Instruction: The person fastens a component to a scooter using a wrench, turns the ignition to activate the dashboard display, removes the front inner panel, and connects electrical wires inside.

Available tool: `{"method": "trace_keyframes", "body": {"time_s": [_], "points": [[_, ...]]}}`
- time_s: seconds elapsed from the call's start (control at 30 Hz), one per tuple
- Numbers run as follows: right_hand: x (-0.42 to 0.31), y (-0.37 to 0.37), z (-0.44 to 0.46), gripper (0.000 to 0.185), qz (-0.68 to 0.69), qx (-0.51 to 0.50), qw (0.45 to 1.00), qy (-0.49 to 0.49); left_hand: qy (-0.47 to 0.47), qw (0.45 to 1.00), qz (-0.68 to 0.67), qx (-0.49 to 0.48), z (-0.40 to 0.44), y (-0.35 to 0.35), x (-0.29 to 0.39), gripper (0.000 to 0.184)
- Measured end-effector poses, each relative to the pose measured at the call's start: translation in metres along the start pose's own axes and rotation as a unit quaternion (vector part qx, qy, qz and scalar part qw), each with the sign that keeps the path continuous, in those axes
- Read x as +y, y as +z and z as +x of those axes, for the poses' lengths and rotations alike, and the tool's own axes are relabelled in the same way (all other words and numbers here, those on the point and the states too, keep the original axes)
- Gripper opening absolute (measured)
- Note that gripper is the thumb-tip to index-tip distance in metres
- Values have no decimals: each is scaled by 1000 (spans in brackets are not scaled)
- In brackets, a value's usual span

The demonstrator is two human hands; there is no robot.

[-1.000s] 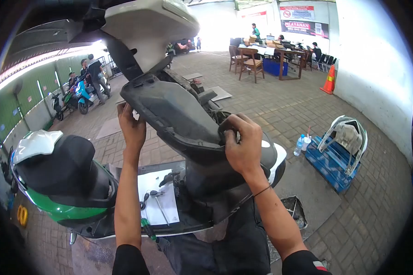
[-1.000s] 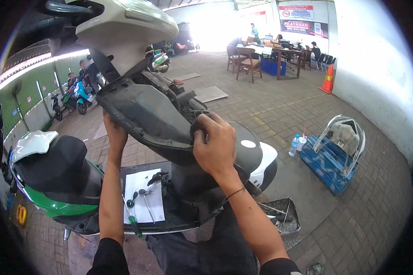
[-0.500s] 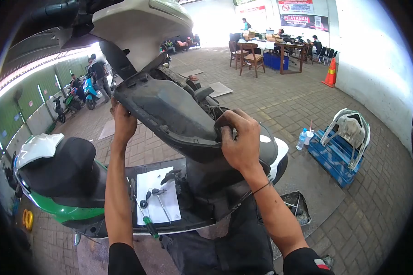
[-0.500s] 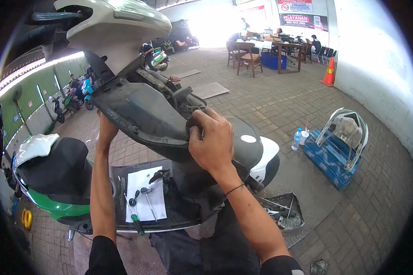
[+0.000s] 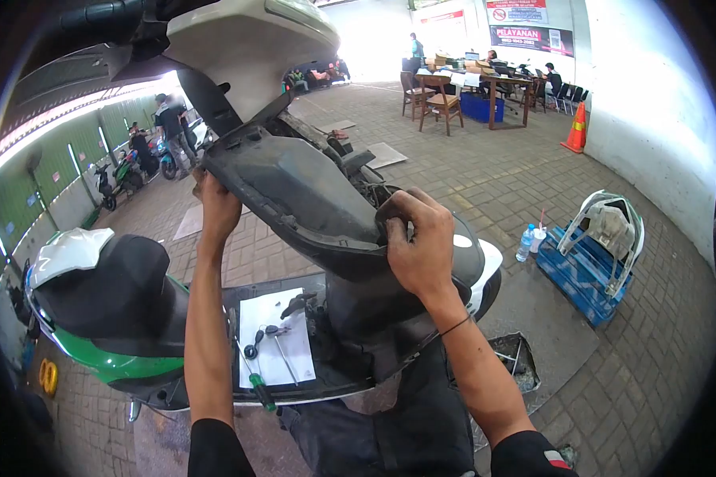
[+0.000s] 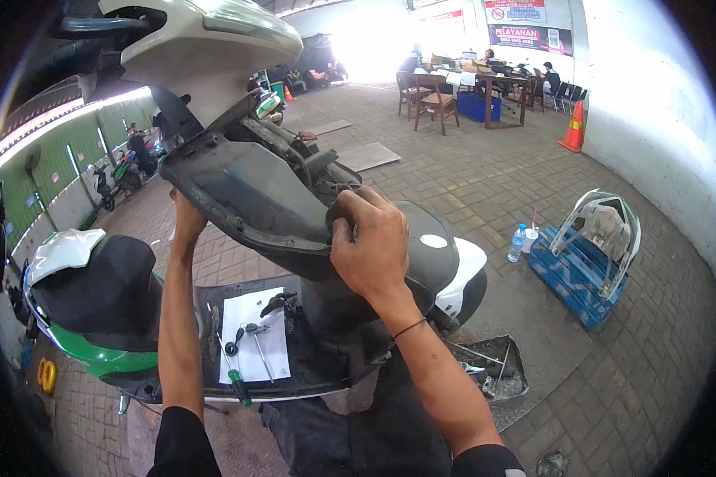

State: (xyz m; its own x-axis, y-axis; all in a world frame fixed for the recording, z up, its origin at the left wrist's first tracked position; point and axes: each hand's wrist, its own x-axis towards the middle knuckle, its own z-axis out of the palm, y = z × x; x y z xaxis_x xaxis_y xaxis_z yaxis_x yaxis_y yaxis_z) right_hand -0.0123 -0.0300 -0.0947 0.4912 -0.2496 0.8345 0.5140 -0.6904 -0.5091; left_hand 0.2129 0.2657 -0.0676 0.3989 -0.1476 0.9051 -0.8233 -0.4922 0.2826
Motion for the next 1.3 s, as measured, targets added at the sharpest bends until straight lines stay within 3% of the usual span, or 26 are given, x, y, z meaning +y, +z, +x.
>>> {"method": "trace_keyframes", "body": {"time_s": [0.1,0.23,0.3,0.33,0.53,0.63,0.7,0.73,0.8,0.9,1.2,1.3], "points": [[2,1,0,14,-2,3,1000,-6,2,998,1,-66,8,-7,-1,43],[1,-1,0,12,-14,12,1000,-18,-3,998,-52,-44,2,-4,14,46],[0,-1,0,12,-5,4,1000,-11,50,982,179,19,0,3,0,47],[0,-1,0,12,3,-1,1000,-4,49,982,181,18,0,4,-7,47],[1,2,1,11,-9,21,999,-25,58,994,84,32,-2,-2,8,41],[2,3,0,11,-6,26,999,-24,55,995,75,-34,5,-5,4,39],[0,1,0,12,-5,18,1000,-24,-57,993,-38,-92,11,-6,1,40],[0,-1,0,13,-4,10,1000,-24,-57,993,-39,-91,9,-4,1,40],[2,1,0,13,-8,17,999,-28,-83,980,-172,-52,6,-2,15,41],[1,1,1,13,-12,23,999,-28,-42,997,-53,-22,5,0,1,42],[2,1,0,14,-23,15,999,-24,-205,952,-225,-44,3,-1,20,40],[4,2,1,14,-22,18,999,-22,-180,972,-152,3,6,0,16,42]]}}
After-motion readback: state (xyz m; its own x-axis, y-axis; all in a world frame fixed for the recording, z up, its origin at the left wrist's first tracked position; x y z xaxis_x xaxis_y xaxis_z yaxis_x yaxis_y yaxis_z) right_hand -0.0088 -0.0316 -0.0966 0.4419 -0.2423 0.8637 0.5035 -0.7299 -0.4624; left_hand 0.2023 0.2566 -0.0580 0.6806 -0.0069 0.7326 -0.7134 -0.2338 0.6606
